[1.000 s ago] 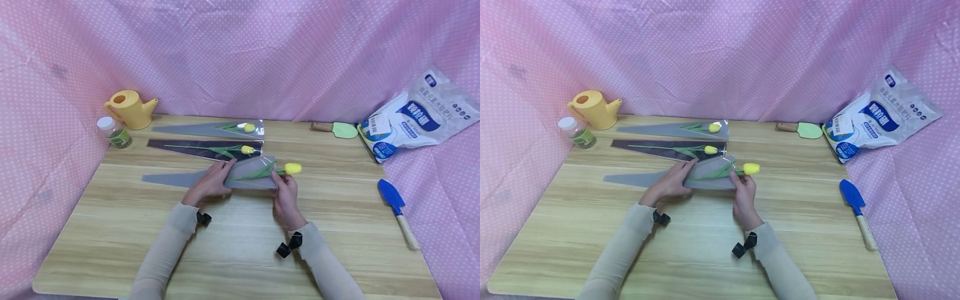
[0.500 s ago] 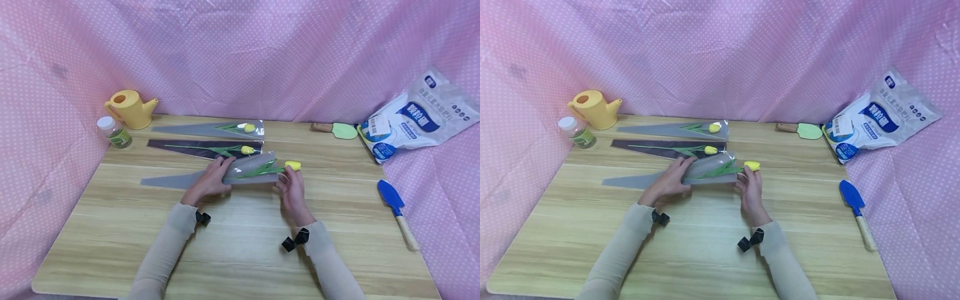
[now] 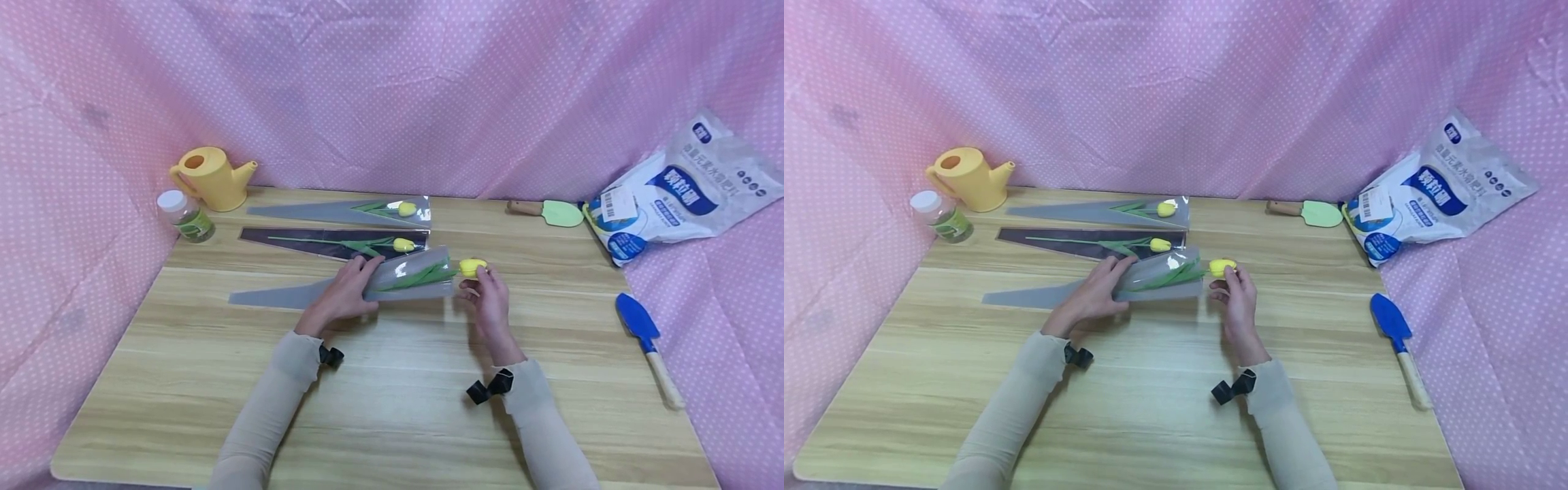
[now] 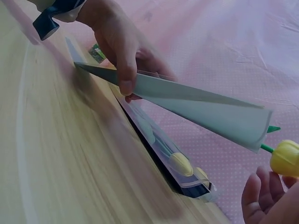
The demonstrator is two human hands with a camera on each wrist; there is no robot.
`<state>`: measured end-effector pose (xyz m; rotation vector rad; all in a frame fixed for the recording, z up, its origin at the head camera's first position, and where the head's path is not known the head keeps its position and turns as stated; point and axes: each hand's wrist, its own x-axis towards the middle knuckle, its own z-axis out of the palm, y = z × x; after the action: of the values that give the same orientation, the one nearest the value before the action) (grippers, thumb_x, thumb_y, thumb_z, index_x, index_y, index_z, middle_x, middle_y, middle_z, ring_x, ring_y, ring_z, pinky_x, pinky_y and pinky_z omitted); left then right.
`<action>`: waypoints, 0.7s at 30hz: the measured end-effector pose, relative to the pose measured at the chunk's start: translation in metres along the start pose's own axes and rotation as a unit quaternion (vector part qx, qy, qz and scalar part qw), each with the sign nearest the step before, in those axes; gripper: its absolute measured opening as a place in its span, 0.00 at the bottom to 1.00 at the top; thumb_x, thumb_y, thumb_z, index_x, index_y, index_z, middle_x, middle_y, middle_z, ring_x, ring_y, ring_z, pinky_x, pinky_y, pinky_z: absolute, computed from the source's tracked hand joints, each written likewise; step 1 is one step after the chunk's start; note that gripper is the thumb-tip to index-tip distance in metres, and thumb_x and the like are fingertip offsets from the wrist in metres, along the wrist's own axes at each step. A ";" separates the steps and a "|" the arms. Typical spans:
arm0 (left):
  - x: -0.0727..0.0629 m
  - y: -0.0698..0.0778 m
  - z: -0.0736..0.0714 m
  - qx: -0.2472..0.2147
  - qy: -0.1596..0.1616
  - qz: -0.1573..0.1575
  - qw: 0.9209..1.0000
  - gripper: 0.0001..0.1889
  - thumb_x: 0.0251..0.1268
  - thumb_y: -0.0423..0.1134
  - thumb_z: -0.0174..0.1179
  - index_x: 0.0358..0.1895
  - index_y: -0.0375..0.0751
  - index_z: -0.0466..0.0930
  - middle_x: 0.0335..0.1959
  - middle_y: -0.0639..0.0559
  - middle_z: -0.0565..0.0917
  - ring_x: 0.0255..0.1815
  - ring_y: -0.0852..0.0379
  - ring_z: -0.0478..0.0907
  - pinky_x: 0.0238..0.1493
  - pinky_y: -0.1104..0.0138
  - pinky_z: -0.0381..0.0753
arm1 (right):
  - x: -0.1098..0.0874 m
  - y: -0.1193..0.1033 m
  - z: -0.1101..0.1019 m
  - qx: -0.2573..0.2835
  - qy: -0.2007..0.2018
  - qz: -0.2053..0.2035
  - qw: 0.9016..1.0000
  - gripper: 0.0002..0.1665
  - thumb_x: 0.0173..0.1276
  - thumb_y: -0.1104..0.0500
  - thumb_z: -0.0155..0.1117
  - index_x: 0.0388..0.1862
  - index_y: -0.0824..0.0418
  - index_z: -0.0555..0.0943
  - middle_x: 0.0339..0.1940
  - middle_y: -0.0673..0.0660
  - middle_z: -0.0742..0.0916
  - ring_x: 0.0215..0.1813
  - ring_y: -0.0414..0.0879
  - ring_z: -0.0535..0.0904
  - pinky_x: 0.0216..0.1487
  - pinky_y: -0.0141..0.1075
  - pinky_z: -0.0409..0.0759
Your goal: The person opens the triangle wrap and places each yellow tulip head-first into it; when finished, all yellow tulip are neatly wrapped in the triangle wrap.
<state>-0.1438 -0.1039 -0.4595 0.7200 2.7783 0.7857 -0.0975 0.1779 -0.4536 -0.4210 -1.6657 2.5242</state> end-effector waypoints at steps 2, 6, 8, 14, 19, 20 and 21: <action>0.000 0.000 0.000 0.001 -0.001 0.000 1.000 0.48 0.54 0.41 0.72 0.79 0.47 0.56 0.49 0.48 0.69 0.46 0.51 0.64 0.46 0.62 0.68 | 0.000 0.000 0.002 -0.015 -0.002 -0.010 1.000 0.08 0.80 0.58 0.48 0.49 0.50 0.75 0.37 0.43 0.84 0.32 0.37 0.81 0.33 0.28 0.81; 0.001 0.002 0.001 0.004 -0.003 -0.003 1.000 0.49 0.53 0.42 0.73 0.79 0.48 0.56 0.47 0.48 0.69 0.45 0.51 0.64 0.44 0.63 0.67 | 0.000 0.000 0.003 -0.041 -0.007 -0.020 0.999 0.10 0.79 0.61 0.49 0.55 0.52 0.72 0.39 0.42 0.85 0.35 0.39 0.84 0.35 0.28 0.83; 0.001 0.002 0.002 0.007 -0.003 -0.004 1.000 0.49 0.53 0.42 0.73 0.79 0.49 0.55 0.47 0.49 0.69 0.45 0.52 0.64 0.43 0.63 0.66 | -0.001 0.000 0.003 -0.052 -0.011 -0.018 0.998 0.12 0.79 0.61 0.49 0.58 0.53 0.71 0.38 0.42 0.86 0.36 0.39 0.84 0.37 0.29 0.84; 0.001 0.002 0.002 0.017 0.001 -0.002 1.000 0.49 0.53 0.43 0.73 0.78 0.49 0.56 0.46 0.49 0.69 0.45 0.52 0.64 0.43 0.63 0.66 | -0.001 0.001 0.002 -0.070 -0.018 -0.022 0.997 0.13 0.78 0.62 0.51 0.58 0.52 0.71 0.39 0.42 0.87 0.38 0.38 0.85 0.38 0.29 0.84; 0.001 0.003 0.002 0.022 0.004 -0.002 1.000 0.48 0.53 0.43 0.73 0.78 0.47 0.57 0.47 0.48 0.69 0.45 0.51 0.64 0.45 0.62 0.66 | -0.004 -0.001 0.003 -0.073 -0.020 -0.046 0.996 0.12 0.76 0.64 0.54 0.53 0.51 0.73 0.41 0.43 0.87 0.39 0.39 0.85 0.38 0.30 0.85; 0.001 0.003 0.001 0.022 0.005 -0.003 1.000 0.49 0.53 0.43 0.73 0.78 0.47 0.57 0.47 0.48 0.69 0.45 0.51 0.64 0.45 0.62 0.66 | -0.004 -0.001 0.003 -0.071 -0.022 -0.051 0.996 0.12 0.75 0.64 0.55 0.53 0.51 0.74 0.41 0.43 0.87 0.39 0.39 0.85 0.38 0.31 0.85; 0.002 0.003 0.001 0.022 0.004 -0.004 1.000 0.49 0.53 0.43 0.73 0.78 0.47 0.57 0.47 0.47 0.70 0.45 0.51 0.64 0.46 0.62 0.66 | -0.005 -0.001 0.003 -0.069 -0.024 -0.057 0.996 0.12 0.75 0.65 0.55 0.53 0.52 0.74 0.42 0.44 0.88 0.39 0.39 0.85 0.38 0.31 0.86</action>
<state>-0.1436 -0.1002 -0.4587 0.7141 2.8126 0.7295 -0.0939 0.1745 -0.4507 -0.2689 -1.8326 2.3661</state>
